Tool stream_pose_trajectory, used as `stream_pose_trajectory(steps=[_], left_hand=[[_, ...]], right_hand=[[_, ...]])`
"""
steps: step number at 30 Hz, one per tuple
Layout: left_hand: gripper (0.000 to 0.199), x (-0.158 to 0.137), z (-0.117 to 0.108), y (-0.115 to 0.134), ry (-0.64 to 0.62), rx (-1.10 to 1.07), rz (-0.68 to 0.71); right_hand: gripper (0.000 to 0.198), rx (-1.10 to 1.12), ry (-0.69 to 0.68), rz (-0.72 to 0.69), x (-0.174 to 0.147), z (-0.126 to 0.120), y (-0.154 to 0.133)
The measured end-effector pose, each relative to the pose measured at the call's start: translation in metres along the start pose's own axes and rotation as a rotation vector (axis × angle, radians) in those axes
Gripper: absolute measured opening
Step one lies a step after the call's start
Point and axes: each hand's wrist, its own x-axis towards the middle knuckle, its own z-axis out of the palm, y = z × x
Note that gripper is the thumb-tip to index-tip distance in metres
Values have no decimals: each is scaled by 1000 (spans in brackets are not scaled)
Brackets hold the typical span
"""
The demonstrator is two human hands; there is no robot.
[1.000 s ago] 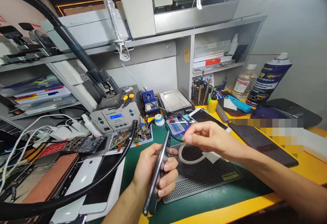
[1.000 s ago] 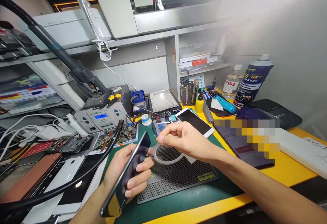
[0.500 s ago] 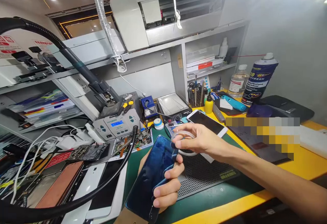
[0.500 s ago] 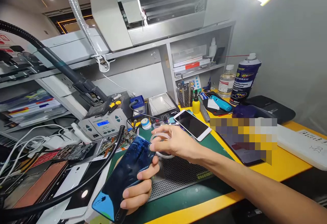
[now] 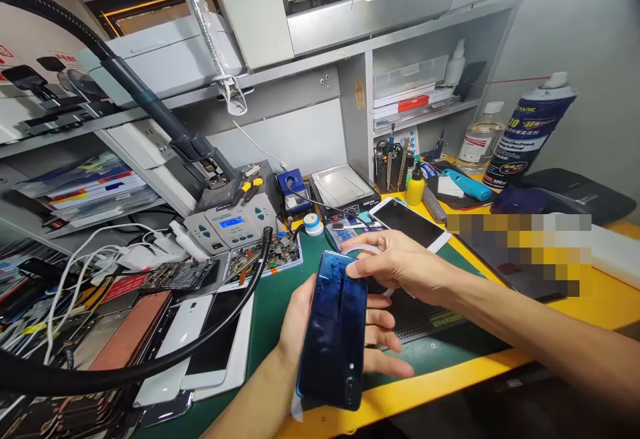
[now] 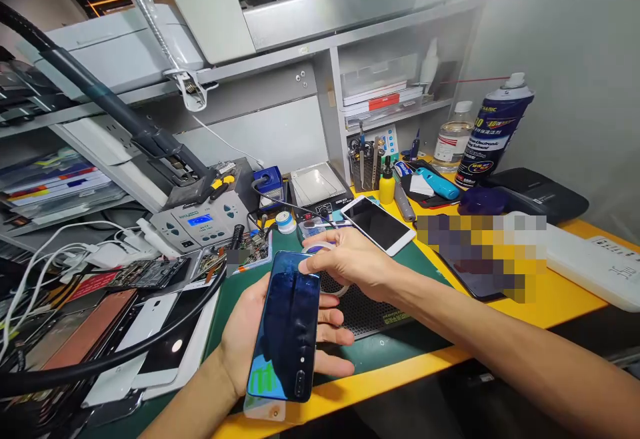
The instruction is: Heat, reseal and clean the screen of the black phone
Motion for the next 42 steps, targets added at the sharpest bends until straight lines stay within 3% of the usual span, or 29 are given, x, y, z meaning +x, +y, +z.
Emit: stream_pose_trajectory(steps=[4,7,12,15,20,25,29,35,42], left_hand=[[77,-5,5,2,73,-20,-13],[88,-10,7,6,150,82,41],[33,-12,8,6,352,304,156],[24,-12,10,4,397,326,177],[23,-17,9,6,449,351,259],[23,-23,12,9,519,401,367],[34,-24,13,6,585,502,403],[47,-25,10,-1,576,712,314],[45,-27,20,-4,673,869,321]], right_hand=[[50,-31,68,25,1,-2,-1],[51,-50,101,42,1,-3,-2],[54,-62,119,49,2,-3,1],[55,-73,108,39,3,-4,2],[36,-175,156,-107,2,-20,-4],[36,-389,156,-230,-8,-39,-17],[32,-544,97,-287,-17,-30,-16],[28,-692,49,-336,-22,-15,-12],[26,-774,59,-354,-23,-12,-11]])
